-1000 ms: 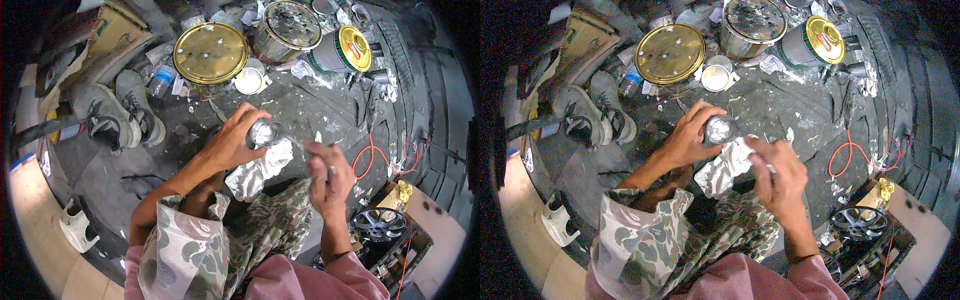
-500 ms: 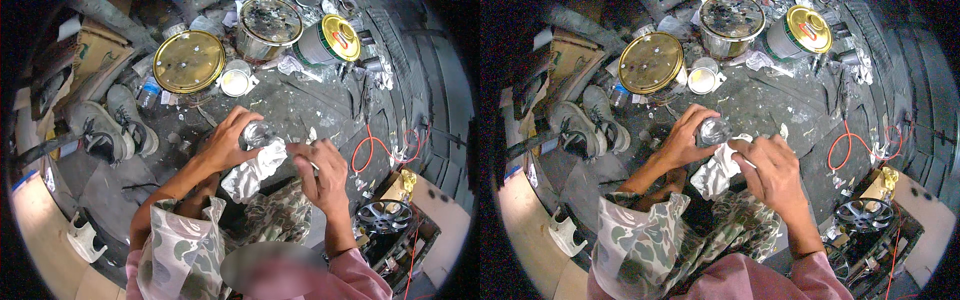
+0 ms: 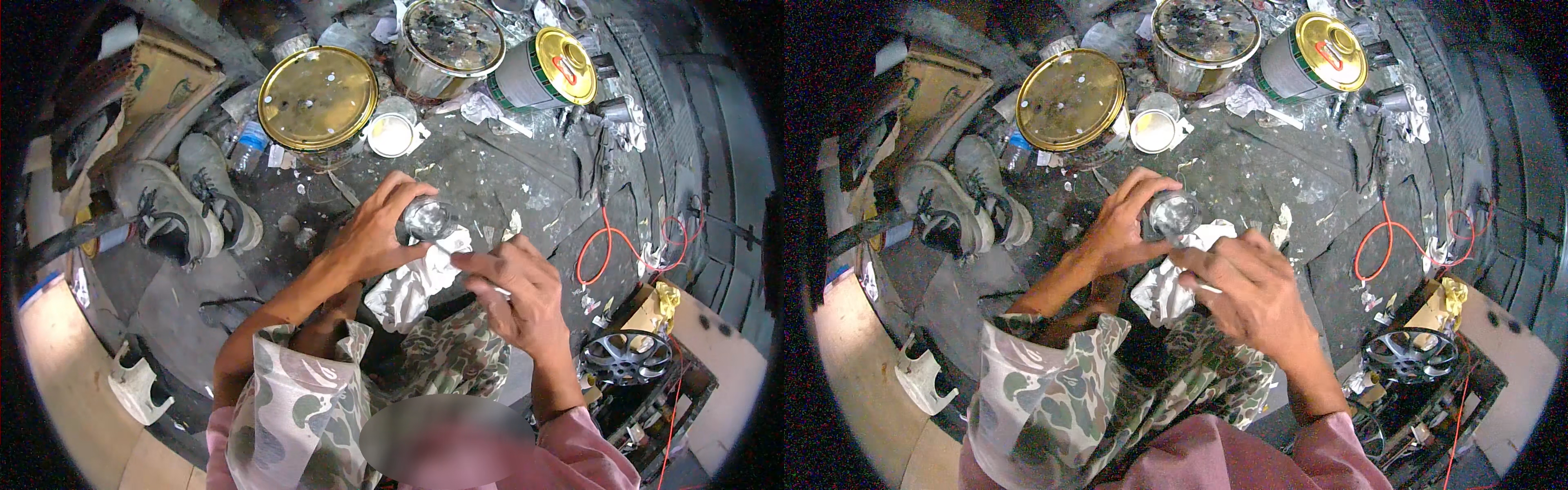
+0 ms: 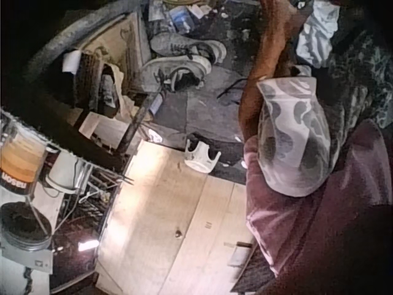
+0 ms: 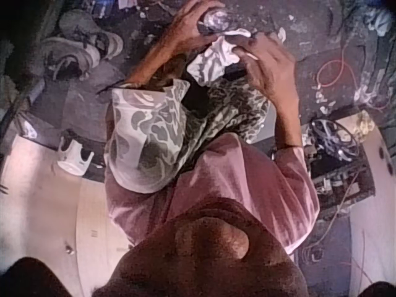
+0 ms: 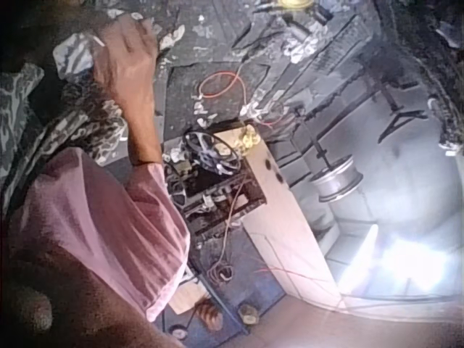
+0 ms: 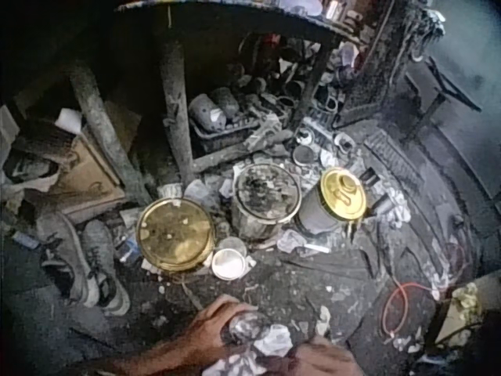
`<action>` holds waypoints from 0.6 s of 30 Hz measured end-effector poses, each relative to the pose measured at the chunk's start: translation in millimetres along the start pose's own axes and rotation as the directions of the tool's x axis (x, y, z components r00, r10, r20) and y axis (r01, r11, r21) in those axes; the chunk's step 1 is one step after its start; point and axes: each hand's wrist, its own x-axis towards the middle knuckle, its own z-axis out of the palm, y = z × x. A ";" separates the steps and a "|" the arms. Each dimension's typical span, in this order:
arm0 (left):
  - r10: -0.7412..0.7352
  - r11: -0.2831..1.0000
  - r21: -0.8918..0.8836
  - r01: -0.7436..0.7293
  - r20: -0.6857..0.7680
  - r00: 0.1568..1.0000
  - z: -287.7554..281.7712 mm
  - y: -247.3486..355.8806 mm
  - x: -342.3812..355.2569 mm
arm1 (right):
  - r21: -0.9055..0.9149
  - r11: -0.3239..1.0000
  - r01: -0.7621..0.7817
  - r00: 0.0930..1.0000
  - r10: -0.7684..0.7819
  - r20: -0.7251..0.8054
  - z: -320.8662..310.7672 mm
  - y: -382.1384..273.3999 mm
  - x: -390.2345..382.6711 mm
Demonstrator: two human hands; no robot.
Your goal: Preparing and painting a car rim using a spray gun in an automotive workshop.
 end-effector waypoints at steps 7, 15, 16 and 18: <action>0.077 0.995 0.071 -0.073 -0.052 0.996 -15.1 12.7 6.5 | 0.183 0.975 -0.123 0.940 0.174 -0.292 -21.2 3.1 -10.2; 0.168 0.966 0.218 -0.141 -0.110 0.980 -33.1 33.8 22.3 | 0.198 0.980 0.004 0.855 0.100 -0.509 -40.6 -14.0 -7.3; 0.169 0.966 0.218 -0.142 -0.113 0.979 -33.3 34.2 21.9 | 0.193 0.981 0.017 0.862 0.083 -0.500 -42.3 -15.4 -7.7; 0.169 0.966 0.218 -0.142 -0.113 0.979 -34.0 35.4 20.8 | 0.195 0.981 0.013 0.880 0.082 -0.468 -31.1 -13.9 -7.6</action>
